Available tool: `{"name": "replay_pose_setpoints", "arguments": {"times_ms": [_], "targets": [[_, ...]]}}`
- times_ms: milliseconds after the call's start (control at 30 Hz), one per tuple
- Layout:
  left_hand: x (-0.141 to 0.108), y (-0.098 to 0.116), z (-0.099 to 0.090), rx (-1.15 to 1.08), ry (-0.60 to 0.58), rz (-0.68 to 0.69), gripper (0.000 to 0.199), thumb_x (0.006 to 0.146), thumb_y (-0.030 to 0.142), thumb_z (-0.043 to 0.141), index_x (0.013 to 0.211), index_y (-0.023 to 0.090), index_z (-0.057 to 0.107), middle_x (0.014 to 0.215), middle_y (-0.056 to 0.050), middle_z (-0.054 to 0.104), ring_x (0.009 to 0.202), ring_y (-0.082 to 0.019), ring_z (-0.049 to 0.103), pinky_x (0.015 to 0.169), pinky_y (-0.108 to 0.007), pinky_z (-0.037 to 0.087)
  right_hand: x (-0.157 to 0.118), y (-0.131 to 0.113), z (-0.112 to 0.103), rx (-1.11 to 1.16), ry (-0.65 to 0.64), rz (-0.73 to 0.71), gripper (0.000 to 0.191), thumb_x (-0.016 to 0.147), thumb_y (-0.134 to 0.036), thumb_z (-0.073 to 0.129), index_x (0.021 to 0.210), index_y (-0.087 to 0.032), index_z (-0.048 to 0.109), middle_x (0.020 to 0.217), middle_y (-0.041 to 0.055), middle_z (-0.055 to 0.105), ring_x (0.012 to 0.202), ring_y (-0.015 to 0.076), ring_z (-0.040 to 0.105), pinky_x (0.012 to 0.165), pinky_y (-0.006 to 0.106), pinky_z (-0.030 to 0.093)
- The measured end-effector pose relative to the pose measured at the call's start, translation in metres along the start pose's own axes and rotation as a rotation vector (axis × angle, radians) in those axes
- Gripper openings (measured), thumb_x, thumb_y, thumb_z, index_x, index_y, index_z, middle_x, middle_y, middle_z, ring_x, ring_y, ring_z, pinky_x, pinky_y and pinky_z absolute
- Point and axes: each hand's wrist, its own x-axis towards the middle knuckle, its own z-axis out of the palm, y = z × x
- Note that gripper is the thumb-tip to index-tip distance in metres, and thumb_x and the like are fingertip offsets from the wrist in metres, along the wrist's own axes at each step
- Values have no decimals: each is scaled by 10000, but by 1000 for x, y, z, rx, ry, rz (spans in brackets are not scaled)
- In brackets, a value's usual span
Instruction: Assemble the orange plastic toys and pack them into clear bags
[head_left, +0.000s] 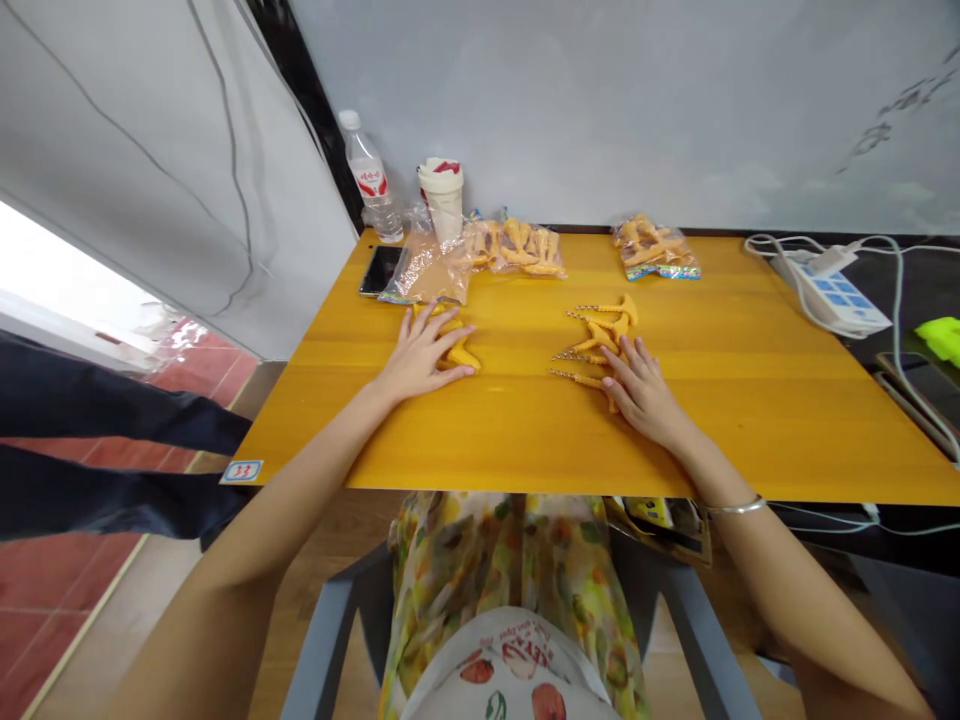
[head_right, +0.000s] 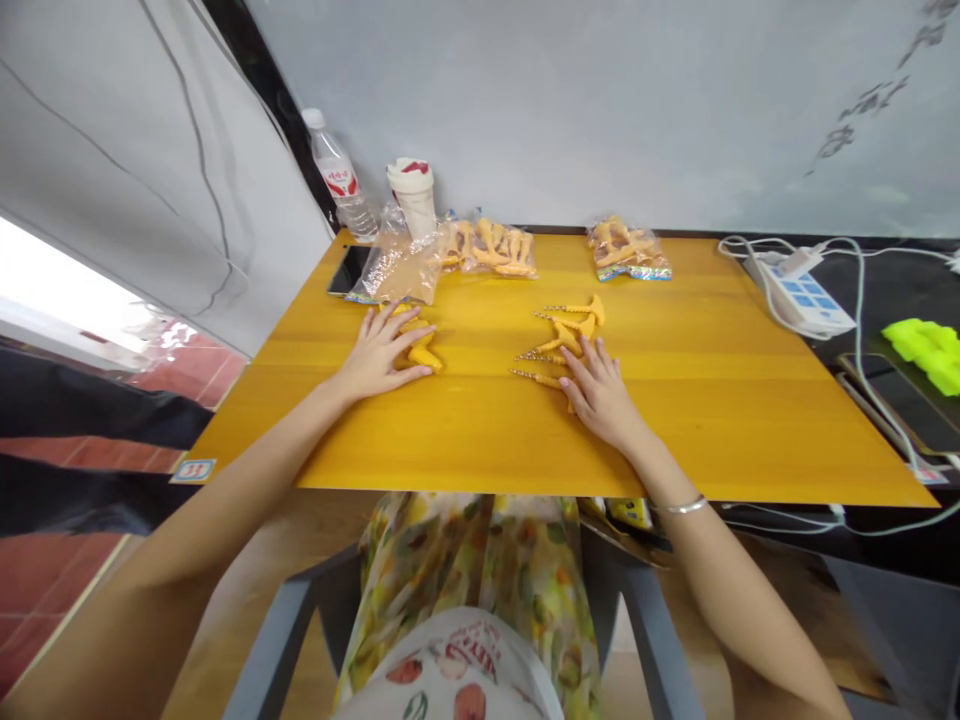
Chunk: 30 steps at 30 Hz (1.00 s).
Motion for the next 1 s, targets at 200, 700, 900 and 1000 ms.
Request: {"name": "replay_pose_setpoints", "arguments": {"times_ms": [200, 700, 900, 1000], "targets": [[-11, 11, 0, 77, -21, 113, 374, 952, 451, 511, 1249, 267, 641, 1541, -95, 430, 1521, -364, 169, 1201, -656, 15, -21, -22, -9, -77, 96, -149, 410, 1023, -364, 405, 1374, -245, 581, 1354, 90, 635, 1406, 344, 419, 1142, 660, 289], [5, 67, 26, -104, 69, 115, 250, 931, 392, 523, 1038, 171, 572, 952, -84, 707, 849, -225, 675, 740, -319, 493, 7, -65, -11, -112, 75, -410, 342, 988, -257, 515, 1305, -191, 624, 1279, 109, 667, 1134, 281, 596, 945, 451, 499], [-7, 58, 23, -88, 40, 61, 254, 831, 336, 573, 1039, 205, 636, 814, -36, 727, 751, -214, 686, 675, -304, 468, 12, -61, -14, -121, -80, -622, 401, 937, -123, 520, 1292, -264, 646, 1325, 94, 637, 1144, 285, 593, 919, 452, 513], [-5, 52, 21, -72, 56, 0, 261, 828, 338, 578, 1044, 207, 645, 852, -43, 734, 775, -218, 686, 675, -305, 468, 6, -60, -12, -100, -116, -626, 380, 946, -127, 523, 1276, -262, 656, 1324, 93, 641, 1183, 283, 583, 949, 462, 517]]}}
